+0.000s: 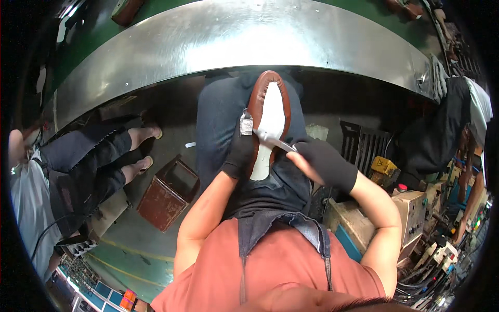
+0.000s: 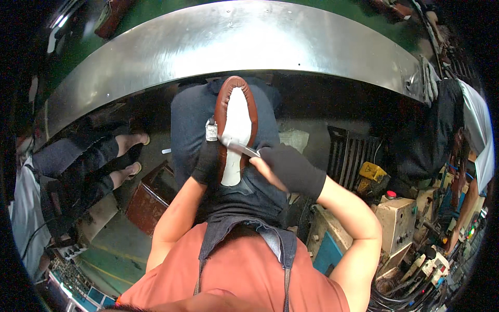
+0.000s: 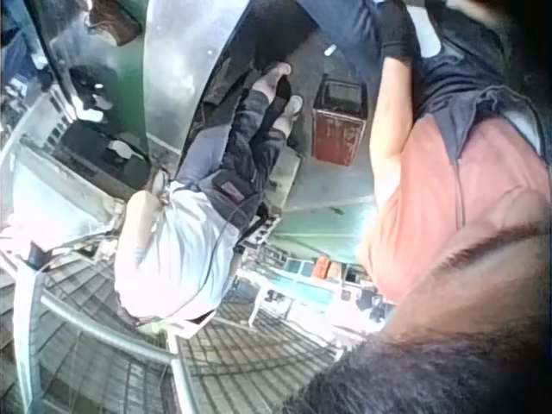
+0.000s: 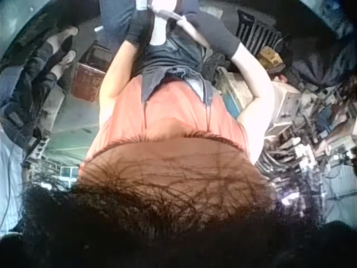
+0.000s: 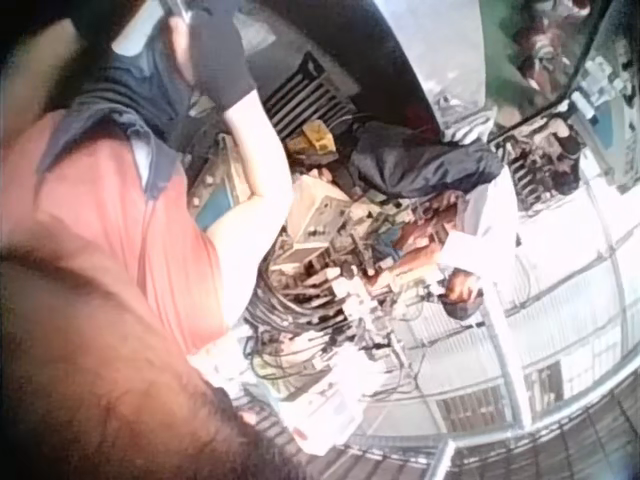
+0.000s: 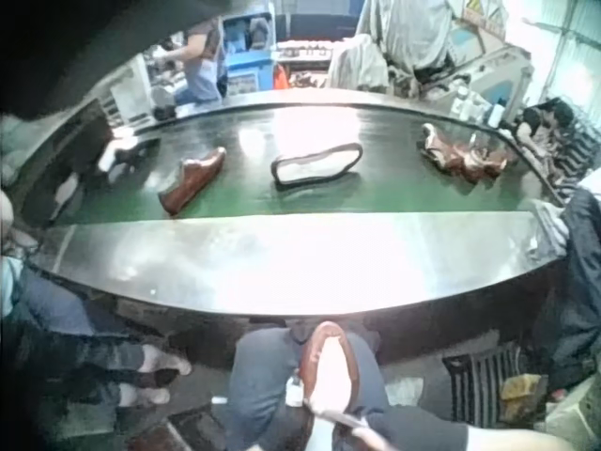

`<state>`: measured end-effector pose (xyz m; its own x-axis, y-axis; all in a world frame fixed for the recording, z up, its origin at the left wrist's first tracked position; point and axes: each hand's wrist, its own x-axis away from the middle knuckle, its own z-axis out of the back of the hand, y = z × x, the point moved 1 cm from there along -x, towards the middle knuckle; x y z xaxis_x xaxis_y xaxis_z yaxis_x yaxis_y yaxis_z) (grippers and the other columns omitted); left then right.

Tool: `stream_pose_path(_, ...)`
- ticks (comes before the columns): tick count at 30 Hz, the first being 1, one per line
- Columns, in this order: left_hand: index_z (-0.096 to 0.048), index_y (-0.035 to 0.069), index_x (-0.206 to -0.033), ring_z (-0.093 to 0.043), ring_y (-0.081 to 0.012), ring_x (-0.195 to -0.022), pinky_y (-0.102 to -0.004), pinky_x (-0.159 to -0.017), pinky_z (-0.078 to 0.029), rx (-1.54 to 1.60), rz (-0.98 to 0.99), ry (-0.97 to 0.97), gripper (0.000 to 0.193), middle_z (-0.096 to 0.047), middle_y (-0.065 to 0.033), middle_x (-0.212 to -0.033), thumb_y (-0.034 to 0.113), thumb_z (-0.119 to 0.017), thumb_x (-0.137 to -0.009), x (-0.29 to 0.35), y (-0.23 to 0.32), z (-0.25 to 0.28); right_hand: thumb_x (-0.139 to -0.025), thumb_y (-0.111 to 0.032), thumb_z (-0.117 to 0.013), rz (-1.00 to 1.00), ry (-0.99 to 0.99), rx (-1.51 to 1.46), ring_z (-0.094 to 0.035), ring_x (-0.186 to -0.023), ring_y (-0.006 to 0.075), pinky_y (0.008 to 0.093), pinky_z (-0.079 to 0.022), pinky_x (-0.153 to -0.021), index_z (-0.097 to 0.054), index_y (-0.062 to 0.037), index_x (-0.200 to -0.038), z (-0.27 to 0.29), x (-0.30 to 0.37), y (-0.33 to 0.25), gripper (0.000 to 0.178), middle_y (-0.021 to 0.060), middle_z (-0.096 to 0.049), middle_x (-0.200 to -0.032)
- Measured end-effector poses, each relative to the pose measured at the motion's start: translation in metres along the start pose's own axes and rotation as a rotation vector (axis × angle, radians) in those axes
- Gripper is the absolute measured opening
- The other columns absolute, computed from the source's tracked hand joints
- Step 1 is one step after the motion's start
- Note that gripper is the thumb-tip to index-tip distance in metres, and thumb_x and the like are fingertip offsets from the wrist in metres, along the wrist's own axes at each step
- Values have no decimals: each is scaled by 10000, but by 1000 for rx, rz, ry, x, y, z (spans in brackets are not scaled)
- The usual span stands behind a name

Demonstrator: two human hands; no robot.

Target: The person uses a hammer and a metal tool to tap and adjust the sole of a shoe held on their lap. They repeatedly pick up shoes from a nearby conveyor belt, perform the tapping action, and place the shoes back on the belt.

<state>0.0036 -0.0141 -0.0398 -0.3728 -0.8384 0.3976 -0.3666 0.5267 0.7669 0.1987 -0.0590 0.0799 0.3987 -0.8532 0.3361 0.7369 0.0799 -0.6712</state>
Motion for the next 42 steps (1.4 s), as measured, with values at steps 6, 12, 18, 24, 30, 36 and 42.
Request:
stream_pose_path(6,-442,2,-1274,-557,-211,-1063,-334,-909,-437,-516,-310,121,488,-573,-142,-1132,259,-642,-910,-5,4,0,-855,-283,-628,223,99,461,-581,-794,328,419,-487,-703,-587,-8,-879,26,5,13,278,159,-572,-948)
stream_pose_path(12,-345,22,-1403,-450,-211,-1246,-358,-1047,-362,-167,95,-289,499,-456,-105,-1378,229,-515,-981,-8,29,22,-848,-402,-620,562,-44,206,-603,-625,322,415,-501,-524,-557,-32,-777,0,-1,-66,382,160,-560,-715)
stream_pose_path(18,-329,26,-1437,-397,-262,-1318,-367,-1142,-234,124,150,-321,511,-417,-122,-1441,323,-362,-1022,-1,43,18,-880,-420,-577,377,51,402,-606,-631,309,408,-505,-550,-563,-78,-783,-24,-1,-3,356,102,-574,-739)
stream_pose_path(24,-444,22,-1334,-576,-196,-1058,-322,-915,-454,-106,61,-46,531,-579,-123,-1211,416,-497,-982,-20,3,26,-944,-408,-523,-73,-88,-61,-596,-692,368,430,-468,-628,-589,-64,-853,-41,16,29,361,177,-585,-729)
stream_pose_path(30,-388,12,-1342,-541,-213,-1113,-336,-941,-445,-233,-3,-23,551,-546,-139,-1239,127,-637,-863,-13,10,12,-931,-319,-567,-62,66,-174,-596,-725,392,432,-450,-624,-599,-39,-855,18,20,-28,292,197,-598,-783)
stream_pose_path(36,-183,50,-1449,-407,-246,-1288,-380,-1062,-365,-643,-33,-331,1040,-402,-129,-1370,192,-841,-655,-9,34,18,-941,-322,-543,3,148,-188,-598,-760,413,436,-464,-659,-610,-24,-926,2,-24,1,306,228,-605,-817)
stream_pose_path(42,-213,48,-1458,-378,-257,-1315,-390,-1090,-333,-551,-72,-116,1067,-377,-137,-1404,264,-860,-637,5,46,-3,-1002,-339,-452,-440,332,-805,-522,-644,130,325,-424,-589,-551,-1,-820,-90,38,33,397,45,-482,-639)
